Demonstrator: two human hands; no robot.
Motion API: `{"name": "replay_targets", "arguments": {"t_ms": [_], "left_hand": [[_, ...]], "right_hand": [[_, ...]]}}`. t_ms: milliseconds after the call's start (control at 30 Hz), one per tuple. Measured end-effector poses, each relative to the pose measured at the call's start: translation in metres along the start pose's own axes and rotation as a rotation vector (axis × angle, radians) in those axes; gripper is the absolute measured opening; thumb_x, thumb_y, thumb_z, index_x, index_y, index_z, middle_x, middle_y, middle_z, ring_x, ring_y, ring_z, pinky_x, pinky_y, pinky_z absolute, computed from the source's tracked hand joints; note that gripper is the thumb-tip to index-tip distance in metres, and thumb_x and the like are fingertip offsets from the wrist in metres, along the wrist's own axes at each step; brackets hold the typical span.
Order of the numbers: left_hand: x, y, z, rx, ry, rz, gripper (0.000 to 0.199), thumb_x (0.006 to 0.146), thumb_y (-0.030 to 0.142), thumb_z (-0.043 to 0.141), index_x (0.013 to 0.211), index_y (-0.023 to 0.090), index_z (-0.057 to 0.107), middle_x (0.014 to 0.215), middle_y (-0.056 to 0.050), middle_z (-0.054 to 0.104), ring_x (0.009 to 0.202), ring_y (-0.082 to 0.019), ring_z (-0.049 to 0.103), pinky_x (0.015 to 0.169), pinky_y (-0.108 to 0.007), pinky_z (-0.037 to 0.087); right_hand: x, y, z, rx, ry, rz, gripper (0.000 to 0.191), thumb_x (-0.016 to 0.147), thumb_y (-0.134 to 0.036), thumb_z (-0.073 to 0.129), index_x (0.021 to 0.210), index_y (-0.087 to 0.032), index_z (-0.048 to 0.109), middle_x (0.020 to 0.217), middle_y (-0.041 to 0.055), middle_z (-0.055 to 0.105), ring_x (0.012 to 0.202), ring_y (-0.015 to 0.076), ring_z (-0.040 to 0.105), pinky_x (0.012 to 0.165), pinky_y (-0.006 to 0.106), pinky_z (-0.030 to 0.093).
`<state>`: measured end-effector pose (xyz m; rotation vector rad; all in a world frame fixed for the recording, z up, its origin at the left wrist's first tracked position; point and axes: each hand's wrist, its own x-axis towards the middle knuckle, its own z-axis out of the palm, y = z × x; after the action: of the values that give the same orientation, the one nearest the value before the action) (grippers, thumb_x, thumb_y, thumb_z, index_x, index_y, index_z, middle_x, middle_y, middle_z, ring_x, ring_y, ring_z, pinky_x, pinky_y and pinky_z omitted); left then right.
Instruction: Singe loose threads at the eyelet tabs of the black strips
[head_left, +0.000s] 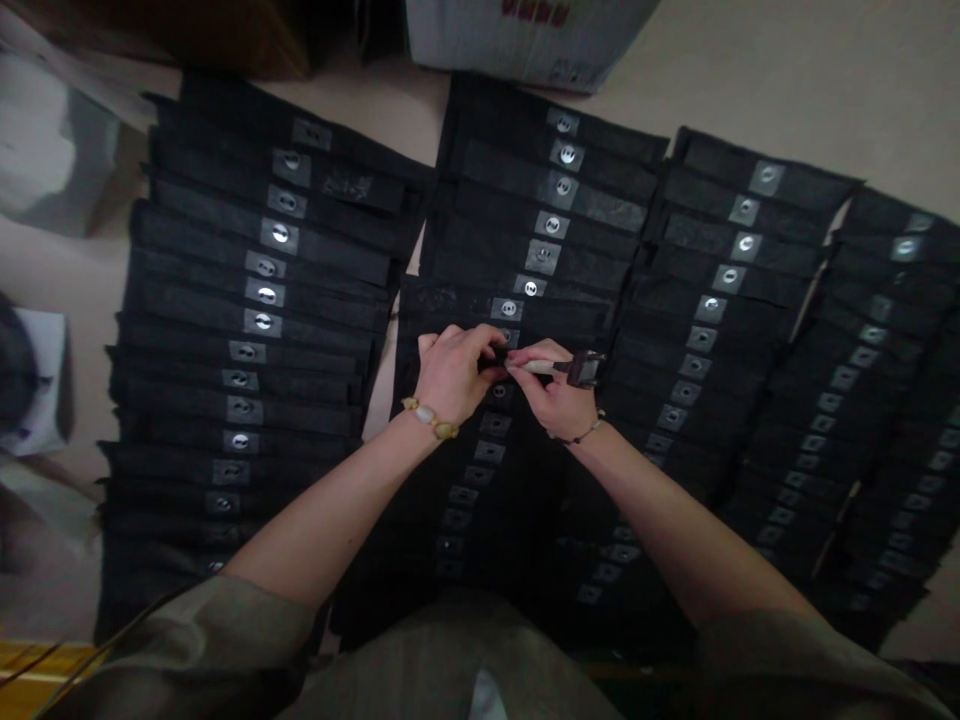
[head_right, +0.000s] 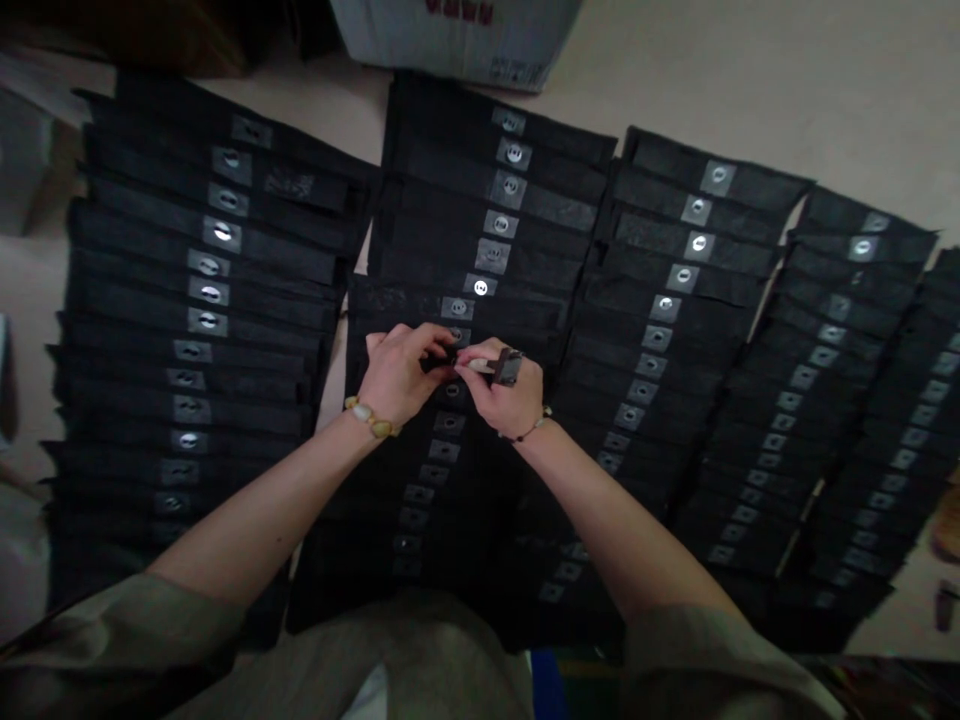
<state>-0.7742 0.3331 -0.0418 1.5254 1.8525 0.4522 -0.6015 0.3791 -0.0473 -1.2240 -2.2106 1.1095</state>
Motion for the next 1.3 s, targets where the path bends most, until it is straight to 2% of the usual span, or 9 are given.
{"name": "replay_targets", "arguments": {"t_ms": [267, 433, 567, 667, 833, 900, 1033, 1200, 1300], "left_hand": [[-0.002, -0.003, -0.008, -0.079, -0.01, 0.024, 0.034, 0.083, 0.026, 0.072, 0.111, 0.026, 0.054, 0.093, 0.002, 0.074, 0.095, -0.022, 0.061, 0.084, -0.038, 0.036], [-0.005, -0.006, -0.013, -0.093, -0.024, 0.081, 0.034, 0.084, 0.019, 0.066, 0.116, 0.024, 0.053, 0.106, -0.003, 0.073, 0.099, -0.023, 0.062, 0.085, -0.039, 0.039], [-0.004, -0.015, -0.018, 0.085, -0.037, 0.164, 0.033, 0.084, 0.027, 0.07, 0.116, 0.023, 0.06, 0.109, -0.007, 0.07, 0.103, -0.026, 0.06, 0.085, -0.04, 0.043], [-0.001, -0.023, -0.024, 0.222, -0.082, 0.312, 0.044, 0.087, 0.034, 0.068, 0.129, 0.025, 0.058, 0.135, -0.011, 0.06, 0.125, -0.03, 0.051, 0.095, -0.042, 0.044], [0.001, -0.028, -0.025, 0.324, -0.029, 0.379, 0.059, 0.098, 0.039, 0.048, 0.153, 0.021, 0.036, 0.163, -0.012, 0.03, 0.152, -0.029, 0.02, 0.122, -0.05, 0.018], [0.001, -0.027, -0.023, 0.329, -0.027, 0.381, 0.06, 0.1, 0.038, 0.042, 0.155, 0.018, 0.032, 0.163, -0.012, 0.029, 0.153, -0.028, 0.019, 0.124, -0.05, 0.011], [0.001, -0.027, -0.022, 0.326, -0.046, 0.385, 0.061, 0.099, 0.035, 0.039, 0.156, 0.017, 0.029, 0.163, -0.012, 0.03, 0.154, -0.028, 0.018, 0.125, -0.05, 0.01], [0.001, -0.026, -0.023, 0.358, -0.047, 0.369, 0.061, 0.098, 0.03, 0.037, 0.157, 0.017, 0.027, 0.163, -0.01, 0.03, 0.154, -0.026, 0.017, 0.125, -0.049, 0.009], [0.001, -0.025, -0.023, 0.361, -0.044, 0.364, 0.062, 0.098, 0.03, 0.039, 0.157, 0.018, 0.027, 0.163, -0.009, 0.03, 0.154, -0.026, 0.018, 0.125, -0.049, 0.009]], "right_hand": [[0.011, -0.021, -0.008, -0.197, -0.115, -0.075, 0.012, 0.094, -0.029, 0.057, 0.091, -0.023, 0.066, 0.09, 0.004, 0.068, 0.085, 0.02, 0.063, 0.076, 0.034, 0.051], [0.017, -0.042, -0.002, -0.498, -0.273, -0.073, 0.01, 0.092, -0.021, 0.055, 0.094, -0.023, 0.065, 0.099, 0.0076, 0.068, 0.094, 0.0237, 0.058, 0.061, 0.031, 0.046], [0.013, -0.033, 0.003, -0.367, -0.153, -0.061, 0.008, 0.091, -0.021, 0.056, 0.089, -0.021, 0.064, 0.095, 0.0077, 0.068, 0.09, 0.023, 0.061, 0.075, 0.036, 0.053], [-0.001, -0.018, 0.0, -0.07, 0.037, 0.014, 0.012, 0.093, -0.03, 0.057, 0.091, -0.021, 0.063, 0.095, 0.0056, 0.068, 0.087, 0.0198, 0.065, 0.078, 0.035, 0.056], [-0.033, -0.014, -0.008, 0.022, 0.302, 0.158, 0.022, 0.093, -0.04, 0.059, 0.096, -0.02, 0.065, 0.092, 0.0051, 0.068, 0.078, 0.0173, 0.067, 0.066, 0.031, 0.056], [-0.035, -0.026, -0.009, -0.036, 0.332, 0.137, 0.022, 0.091, -0.042, 0.061, 0.092, -0.021, 0.066, 0.089, 0.0047, 0.07, 0.076, 0.0181, 0.067, 0.065, 0.032, 0.056], [-0.016, -0.051, -0.002, -0.155, 0.32, -0.02, 0.019, 0.092, -0.04, 0.062, 0.093, -0.023, 0.068, 0.094, 0.0064, 0.072, 0.09, 0.022, 0.069, 0.084, 0.038, 0.056], [0.001, -0.034, 0.004, -0.301, 0.197, -0.04, 0.021, 0.092, -0.038, 0.058, 0.089, -0.021, 0.07, 0.091, 0.0063, 0.074, 0.084, 0.0213, 0.07, 0.079, 0.034, 0.055], [-0.005, -0.031, -0.007, -0.303, 0.303, -0.005, 0.023, 0.092, -0.041, 0.059, 0.087, -0.021, 0.07, 0.091, 0.006, 0.074, 0.08, 0.021, 0.07, 0.075, 0.034, 0.056]]}}
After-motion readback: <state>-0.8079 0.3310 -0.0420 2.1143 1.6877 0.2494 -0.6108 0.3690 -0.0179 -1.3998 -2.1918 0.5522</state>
